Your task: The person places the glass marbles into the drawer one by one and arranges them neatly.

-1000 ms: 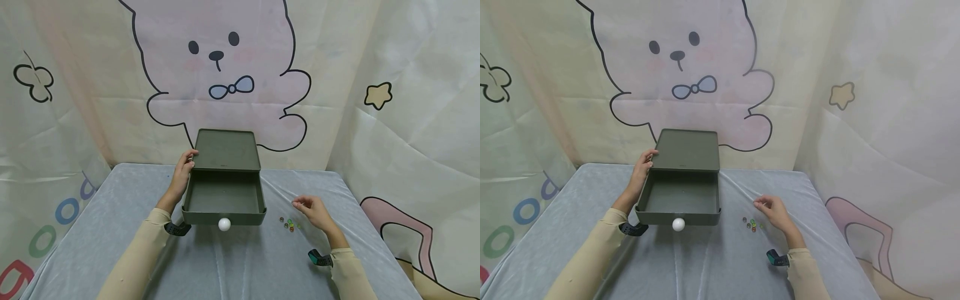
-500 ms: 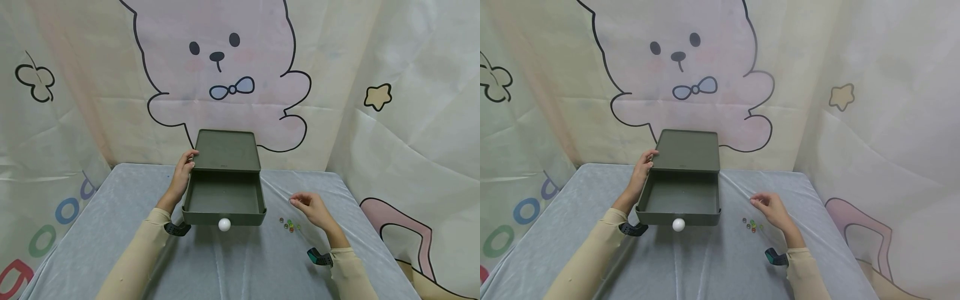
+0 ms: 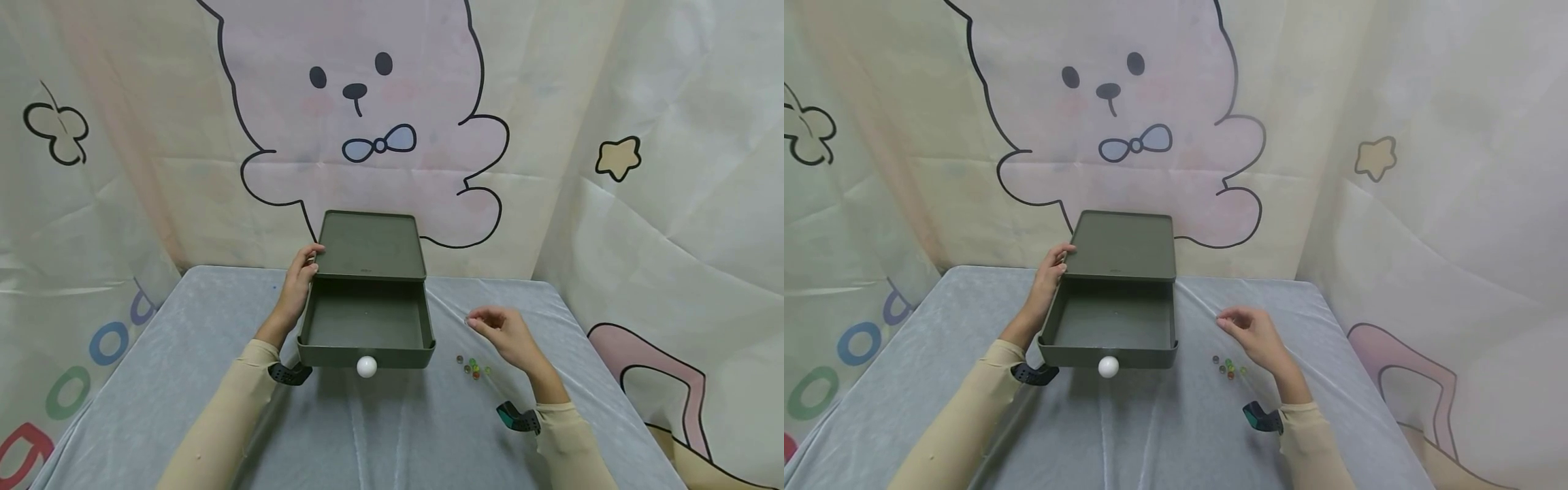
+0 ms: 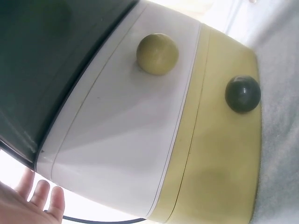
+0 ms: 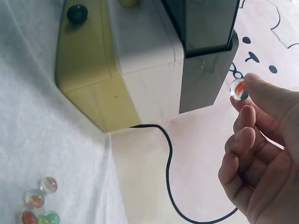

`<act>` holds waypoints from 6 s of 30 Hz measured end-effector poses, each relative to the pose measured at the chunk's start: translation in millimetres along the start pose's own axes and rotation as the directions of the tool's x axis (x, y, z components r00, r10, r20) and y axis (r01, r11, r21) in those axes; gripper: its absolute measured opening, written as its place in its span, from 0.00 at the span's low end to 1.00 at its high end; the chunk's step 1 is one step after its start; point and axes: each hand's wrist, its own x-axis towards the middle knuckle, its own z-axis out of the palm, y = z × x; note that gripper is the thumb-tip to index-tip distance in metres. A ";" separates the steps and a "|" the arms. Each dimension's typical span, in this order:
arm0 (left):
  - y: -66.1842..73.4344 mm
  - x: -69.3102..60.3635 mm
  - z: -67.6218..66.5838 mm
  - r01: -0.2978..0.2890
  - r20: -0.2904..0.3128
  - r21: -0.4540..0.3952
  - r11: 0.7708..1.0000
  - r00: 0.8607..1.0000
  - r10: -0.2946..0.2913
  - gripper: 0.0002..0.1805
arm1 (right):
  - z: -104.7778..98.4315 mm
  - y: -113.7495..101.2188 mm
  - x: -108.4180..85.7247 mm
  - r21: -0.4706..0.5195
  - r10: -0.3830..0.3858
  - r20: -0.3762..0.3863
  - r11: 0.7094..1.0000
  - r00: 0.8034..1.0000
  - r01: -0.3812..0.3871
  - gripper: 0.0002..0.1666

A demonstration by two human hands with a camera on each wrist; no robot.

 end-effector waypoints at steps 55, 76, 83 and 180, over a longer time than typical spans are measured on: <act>-1.0 -0.7 -1.5 0.006 0.013 0.008 1.000 1.000 -0.006 0.24 | 42.8 -77.3 30.1 0.098 -0.227 0.049 0.970 0.973 0.221 0.08; -1.1 0.7 -1.2 -0.001 0.004 0.003 1.000 1.000 0.001 0.24 | 50.5 -86.1 36.1 0.046 -0.191 0.125 0.981 0.974 0.187 0.06; -1.2 0.3 -1.9 0.008 0.010 0.001 1.000 1.000 -0.008 0.24 | 51.8 -86.5 39.0 0.037 -0.180 0.128 0.984 0.975 0.177 0.06; -0.8 -2.0 -0.9 -0.002 0.017 0.019 1.000 1.000 0.001 0.24 | -5.3 36.7 -23.7 0.036 0.053 0.120 0.998 0.991 -0.058 0.12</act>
